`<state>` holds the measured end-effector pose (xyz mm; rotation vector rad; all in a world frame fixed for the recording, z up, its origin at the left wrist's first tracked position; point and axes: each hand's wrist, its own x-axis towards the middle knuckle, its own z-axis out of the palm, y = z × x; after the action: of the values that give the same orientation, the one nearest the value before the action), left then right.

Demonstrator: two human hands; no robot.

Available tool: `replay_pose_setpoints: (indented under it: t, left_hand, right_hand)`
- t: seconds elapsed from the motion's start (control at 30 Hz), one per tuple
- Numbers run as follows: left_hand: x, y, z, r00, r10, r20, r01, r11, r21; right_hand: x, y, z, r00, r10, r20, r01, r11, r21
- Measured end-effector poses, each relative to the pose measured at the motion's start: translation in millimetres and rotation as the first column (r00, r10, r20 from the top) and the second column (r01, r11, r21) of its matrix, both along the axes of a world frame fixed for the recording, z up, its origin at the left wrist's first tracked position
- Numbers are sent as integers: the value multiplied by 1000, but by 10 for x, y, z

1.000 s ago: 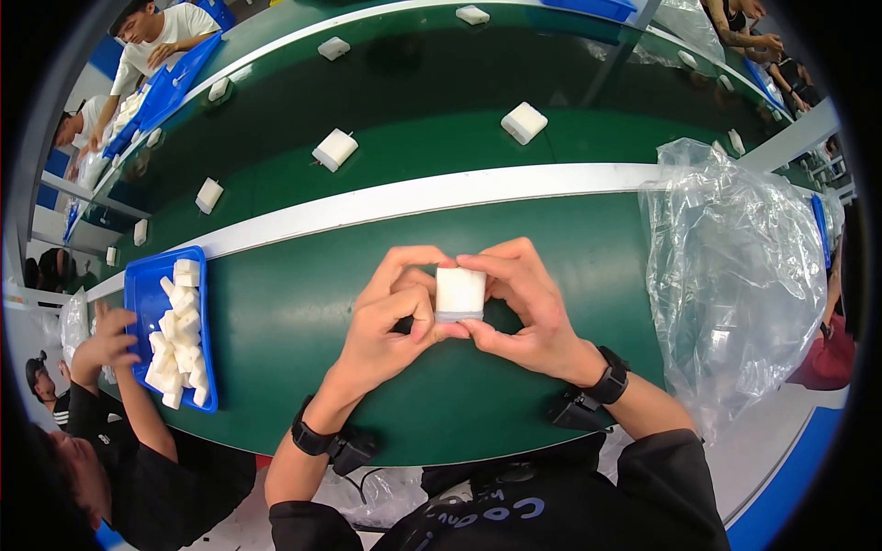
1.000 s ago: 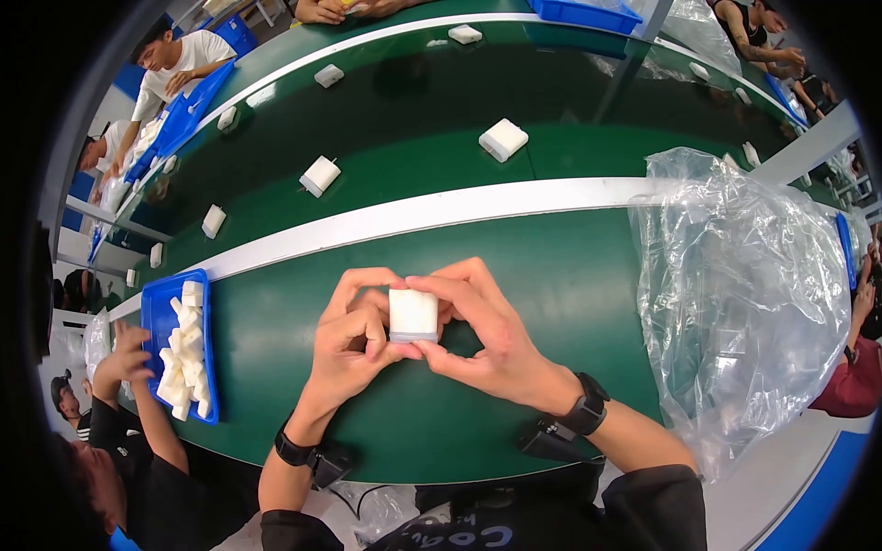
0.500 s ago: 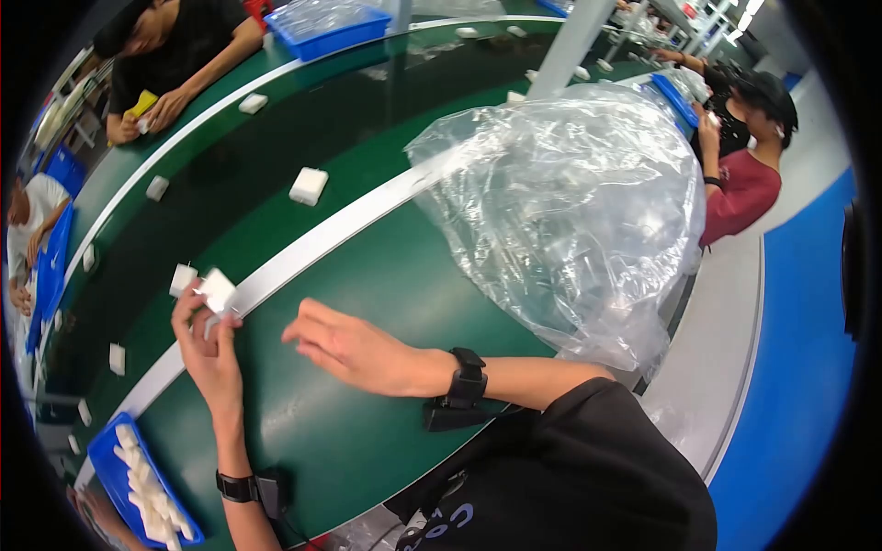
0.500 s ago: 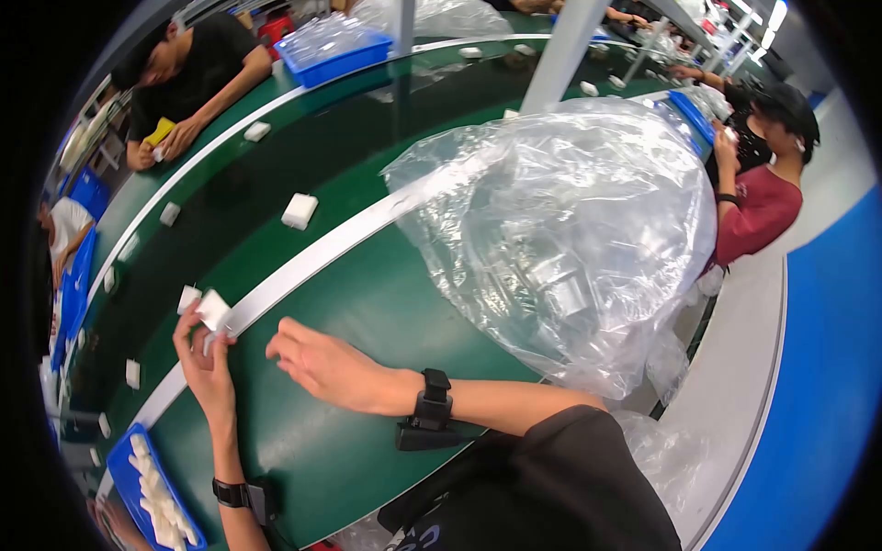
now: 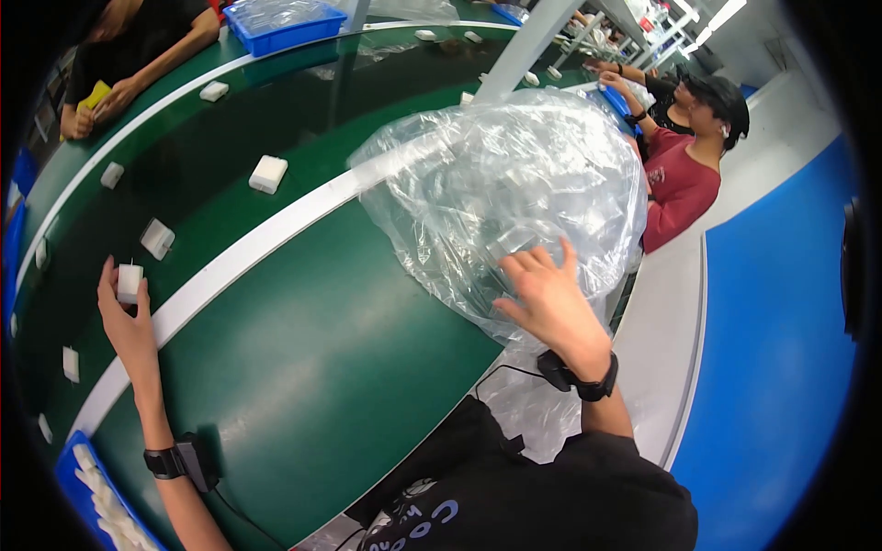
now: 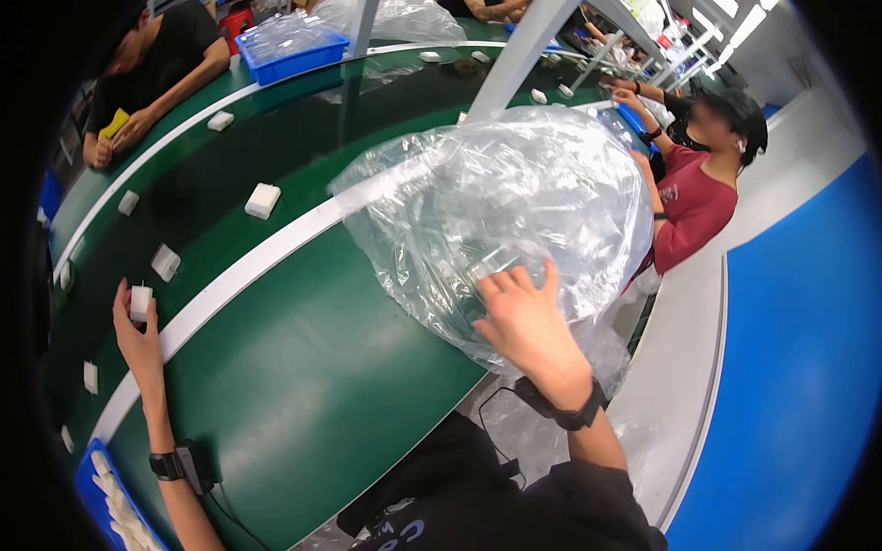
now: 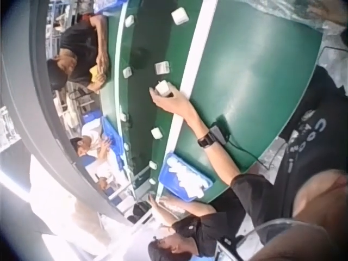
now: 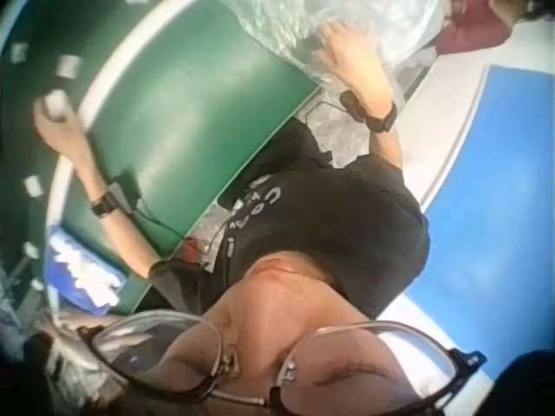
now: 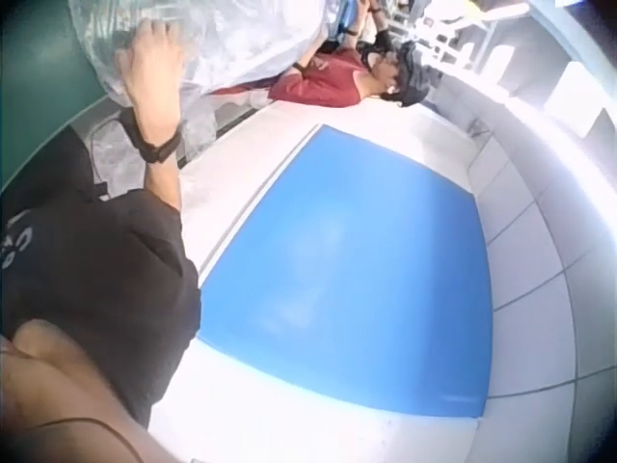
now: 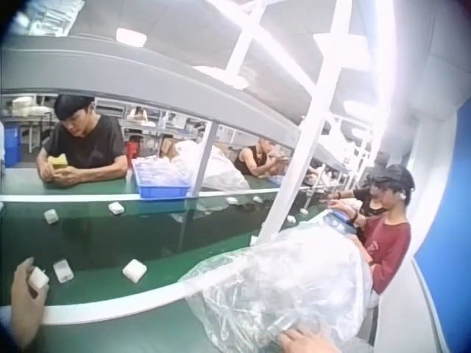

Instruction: Assemble small white electronic or plastic components on a factory assembly line.

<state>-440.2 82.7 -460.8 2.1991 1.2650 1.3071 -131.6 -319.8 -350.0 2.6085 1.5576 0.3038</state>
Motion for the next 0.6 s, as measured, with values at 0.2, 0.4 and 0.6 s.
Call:
replay_pose_setpoints:
  t: [0.2, 0.4, 0.6]
  left_hand:
    - [-16, -249, -34, 966, -73, 249, 92, 994, -64]
    - [-383, -445, -277, 862, -190, 471, 358, 885, -298]
    - [-350, -1040, 15, 560, -131, 818, 700, 603, -383]
  right_hand:
    - [-257, 1, 40, 996, 88, 28, -84, 988, -127]
    - [-428, 192, -376, 999, 12, -37, -14, 998, -59]
    - [-716, 629, -69, 944, 137, -300, -61, 967, 249]
